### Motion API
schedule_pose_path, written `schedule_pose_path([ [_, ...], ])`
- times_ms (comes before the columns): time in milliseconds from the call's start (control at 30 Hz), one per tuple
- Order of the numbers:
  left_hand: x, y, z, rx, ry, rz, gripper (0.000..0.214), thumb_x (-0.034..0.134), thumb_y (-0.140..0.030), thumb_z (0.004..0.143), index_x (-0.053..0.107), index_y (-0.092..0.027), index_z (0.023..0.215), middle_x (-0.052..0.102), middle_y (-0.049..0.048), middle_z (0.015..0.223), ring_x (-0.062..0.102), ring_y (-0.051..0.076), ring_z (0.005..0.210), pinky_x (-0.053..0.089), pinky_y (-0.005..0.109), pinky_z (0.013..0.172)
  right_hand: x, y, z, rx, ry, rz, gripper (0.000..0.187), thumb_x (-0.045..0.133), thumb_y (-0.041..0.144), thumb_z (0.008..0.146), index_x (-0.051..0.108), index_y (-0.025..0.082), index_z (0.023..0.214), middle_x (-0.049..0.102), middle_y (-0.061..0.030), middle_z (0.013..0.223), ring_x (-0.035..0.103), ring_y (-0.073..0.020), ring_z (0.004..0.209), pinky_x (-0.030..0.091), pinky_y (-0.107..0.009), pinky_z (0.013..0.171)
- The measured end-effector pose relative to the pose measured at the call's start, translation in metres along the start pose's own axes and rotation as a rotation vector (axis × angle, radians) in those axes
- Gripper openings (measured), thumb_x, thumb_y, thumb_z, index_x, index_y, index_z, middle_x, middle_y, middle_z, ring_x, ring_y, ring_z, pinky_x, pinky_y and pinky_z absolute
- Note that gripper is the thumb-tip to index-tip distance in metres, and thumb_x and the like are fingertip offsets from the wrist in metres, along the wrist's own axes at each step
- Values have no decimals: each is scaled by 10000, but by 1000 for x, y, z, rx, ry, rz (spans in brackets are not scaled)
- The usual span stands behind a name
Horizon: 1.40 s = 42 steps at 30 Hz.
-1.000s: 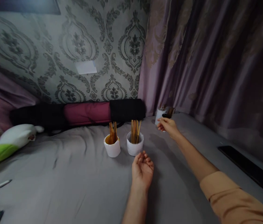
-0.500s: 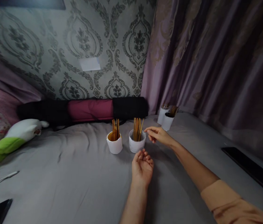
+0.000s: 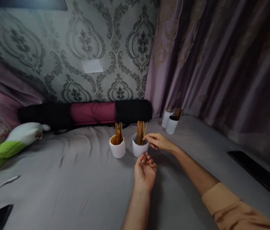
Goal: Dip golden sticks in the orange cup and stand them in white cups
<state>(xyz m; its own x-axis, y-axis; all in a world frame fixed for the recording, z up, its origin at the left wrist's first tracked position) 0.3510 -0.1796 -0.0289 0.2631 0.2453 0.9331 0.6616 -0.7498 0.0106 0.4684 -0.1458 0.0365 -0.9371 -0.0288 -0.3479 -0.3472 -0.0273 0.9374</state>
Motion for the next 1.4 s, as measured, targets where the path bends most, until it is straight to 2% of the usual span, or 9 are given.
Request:
schedule_pose_path([
  [400, 0, -1, 1, 14, -6, 24, 88, 499, -164, 728, 552, -118, 780, 475, 7, 657, 440, 56, 529, 366, 177, 469, 2, 2, 1, -11, -26, -21, 322, 440, 458, 779, 527, 149, 743, 412, 73, 438, 360, -40, 353, 279, -167, 371],
  [767, 0, -1, 3, 15, -17, 21, 88, 505, -166, 728, 550, -117, 786, 480, 6, 654, 442, 58, 527, 368, 179, 466, 4, 0, -1, -34, -60, -31, 320, 443, 460, 776, 506, 152, 717, 439, 63, 459, 368, -39, 360, 291, -164, 367],
  [967, 0, 0, 2, 9, 7, 47, 80, 499, -155, 733, 552, -117, 779, 487, 11, 655, 453, 57, 534, 381, 181, 482, 3, 0, -6, -11, -135, 22, 330, 452, 480, 762, 516, 157, 728, 451, 63, 455, 372, -41, 350, 285, -163, 353],
  [1133, 0, 0, 1, 25, 12, 86, 88, 490, -156, 734, 552, -113, 777, 486, 15, 655, 455, 56, 533, 376, 177, 473, -6, 1, -15, -4, -211, 44, 325, 467, 479, 752, 512, 161, 707, 460, 63, 454, 377, -40, 348, 293, -162, 354],
  [1400, -1, 2, 2, 1, -1, 55, 86, 484, -154, 728, 545, -113, 772, 479, 9, 655, 443, 57, 531, 369, 179, 478, -33, -9, -31, 54, -356, 50, 308, 484, 465, 750, 528, 160, 751, 500, 50, 476, 427, -48, 358, 315, -162, 353],
])
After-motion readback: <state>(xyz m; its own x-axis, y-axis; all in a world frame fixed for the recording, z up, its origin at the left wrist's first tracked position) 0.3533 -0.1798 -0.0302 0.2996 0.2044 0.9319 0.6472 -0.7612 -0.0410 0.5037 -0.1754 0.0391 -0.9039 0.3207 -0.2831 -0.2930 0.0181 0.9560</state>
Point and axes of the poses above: each hand's wrist, its own z-axis towards the middle knuckle, its own x-axis out of the palm, y = z × x, the point moved 3 cm from there along z, towards the middle knuckle
